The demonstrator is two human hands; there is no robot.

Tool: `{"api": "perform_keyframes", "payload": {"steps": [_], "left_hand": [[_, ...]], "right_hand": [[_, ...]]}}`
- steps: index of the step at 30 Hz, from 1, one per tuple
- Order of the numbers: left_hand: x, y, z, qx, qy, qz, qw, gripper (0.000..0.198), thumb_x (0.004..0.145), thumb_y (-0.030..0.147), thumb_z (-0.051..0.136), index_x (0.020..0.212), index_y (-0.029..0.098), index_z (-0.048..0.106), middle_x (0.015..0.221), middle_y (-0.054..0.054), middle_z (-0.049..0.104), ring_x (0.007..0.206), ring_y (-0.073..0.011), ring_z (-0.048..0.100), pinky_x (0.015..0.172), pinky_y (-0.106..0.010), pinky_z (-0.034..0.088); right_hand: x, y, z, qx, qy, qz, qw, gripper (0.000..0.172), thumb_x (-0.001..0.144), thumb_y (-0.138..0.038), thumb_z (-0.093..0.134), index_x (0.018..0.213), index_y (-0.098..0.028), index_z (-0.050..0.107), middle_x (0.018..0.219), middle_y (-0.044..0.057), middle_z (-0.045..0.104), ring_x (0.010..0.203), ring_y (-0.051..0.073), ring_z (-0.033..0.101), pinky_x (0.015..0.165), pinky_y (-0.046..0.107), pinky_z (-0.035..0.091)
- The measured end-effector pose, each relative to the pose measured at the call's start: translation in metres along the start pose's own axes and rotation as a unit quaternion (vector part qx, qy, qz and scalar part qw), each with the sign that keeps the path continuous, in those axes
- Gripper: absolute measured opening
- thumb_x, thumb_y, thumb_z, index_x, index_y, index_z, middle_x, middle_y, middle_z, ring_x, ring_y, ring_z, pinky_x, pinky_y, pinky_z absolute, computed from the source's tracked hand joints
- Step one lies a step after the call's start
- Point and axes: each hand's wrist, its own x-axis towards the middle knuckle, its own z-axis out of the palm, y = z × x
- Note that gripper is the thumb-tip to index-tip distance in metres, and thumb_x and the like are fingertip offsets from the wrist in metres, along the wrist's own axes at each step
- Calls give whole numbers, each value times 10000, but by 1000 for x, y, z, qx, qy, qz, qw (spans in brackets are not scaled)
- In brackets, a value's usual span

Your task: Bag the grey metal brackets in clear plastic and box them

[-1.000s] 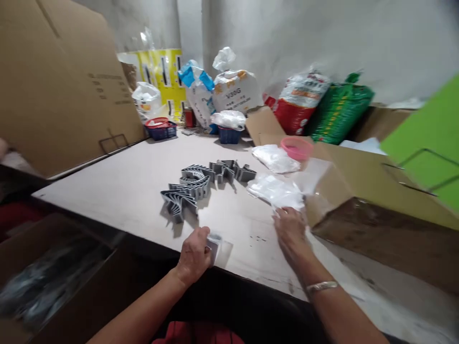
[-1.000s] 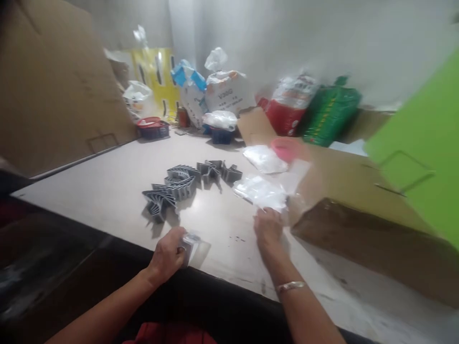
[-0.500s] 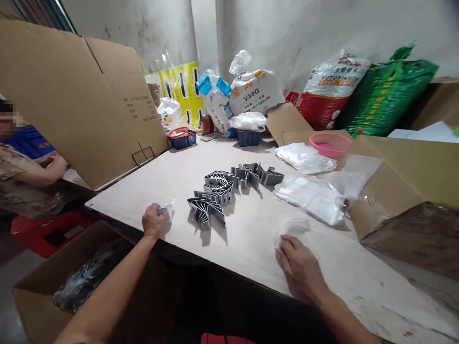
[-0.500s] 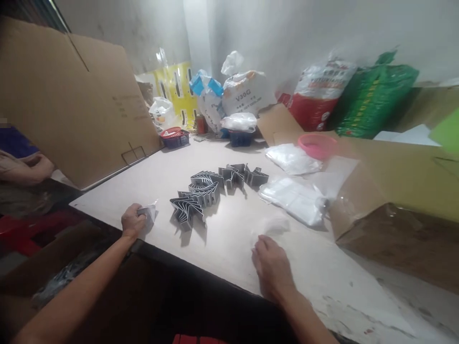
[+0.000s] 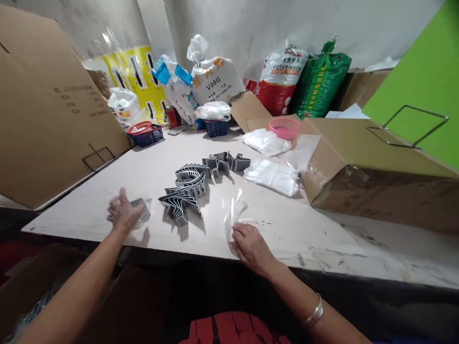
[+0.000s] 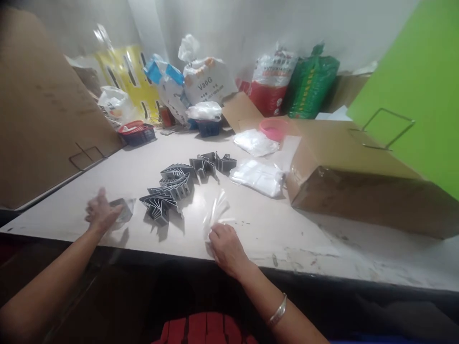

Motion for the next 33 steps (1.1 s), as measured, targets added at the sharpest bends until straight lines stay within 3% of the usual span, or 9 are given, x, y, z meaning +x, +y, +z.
{"api": "perform_keyframes", "payload": {"steps": [3,4,7,10,14,19,25,29,33], "left_hand": [[-48,30,-9,-119,111,89,983,500,638,368,584,1047,116,446,1074,-141,483,1001,-319,454,799,-479,398],[-70,44,-11,-184,60,127,973,398,660,395,565,942,125,491,972,-111,525,902,-267,504,762,-436,433],[-132,92,-7,-348,-321,126,872,379,711,514,502,801,146,515,737,-47,561,629,-162,550,540,-311,488],[-164,129,7,-376,-482,-3,791,441,673,589,519,686,152,457,585,-7,536,473,-125,528,410,-265,466],[-162,150,25,-405,-489,-64,770,390,529,377,726,647,162,424,469,67,476,407,-93,496,375,-219,443],[-150,153,31,-479,-476,-165,719,272,516,199,688,608,159,435,431,76,480,378,-93,500,412,-260,479],[-145,156,37,-456,-446,-158,754,138,605,251,604,645,159,509,334,90,387,285,-70,379,295,-177,344],[-145,159,42,-437,-437,-142,773,157,628,297,609,688,170,537,299,105,358,248,-52,302,271,-144,246],[-143,155,43,-439,-456,-154,759,269,558,344,692,599,160,501,321,101,364,262,-30,274,284,-146,194]], "right_hand": [[-7,-2,-2,-33,-11,13,999,185,757,-53,397,791,-144,554,933,121,576,904,219,501,811,396,412],[-9,-3,-2,-42,-5,18,999,207,749,-36,390,809,-140,558,954,125,573,929,222,495,830,402,401],[-14,-8,-5,-55,17,25,998,242,738,-20,386,862,-124,567,996,142,573,965,233,488,855,418,383],[-16,-13,-5,-63,29,11,998,206,775,-67,405,871,-125,578,969,142,590,960,241,500,853,438,380],[-17,-18,-8,-8,36,-2,999,180,806,-118,418,864,-133,588,933,135,600,920,228,522,826,429,415],[-27,-14,-25,180,45,79,979,263,836,-187,434,1087,-157,508,968,102,584,883,178,545,754,314,486],[-15,28,-35,100,100,202,969,337,829,-224,438,1163,-187,469,1066,113,548,1000,223,507,852,380,451],[13,61,-28,17,-8,267,964,506,776,-283,527,1252,-158,408,1256,151,444,1145,296,394,899,456,379],[31,81,-21,1,-101,311,945,435,798,-245,495,1224,-167,457,1081,132,585,1026,285,477,832,440,374]]}}
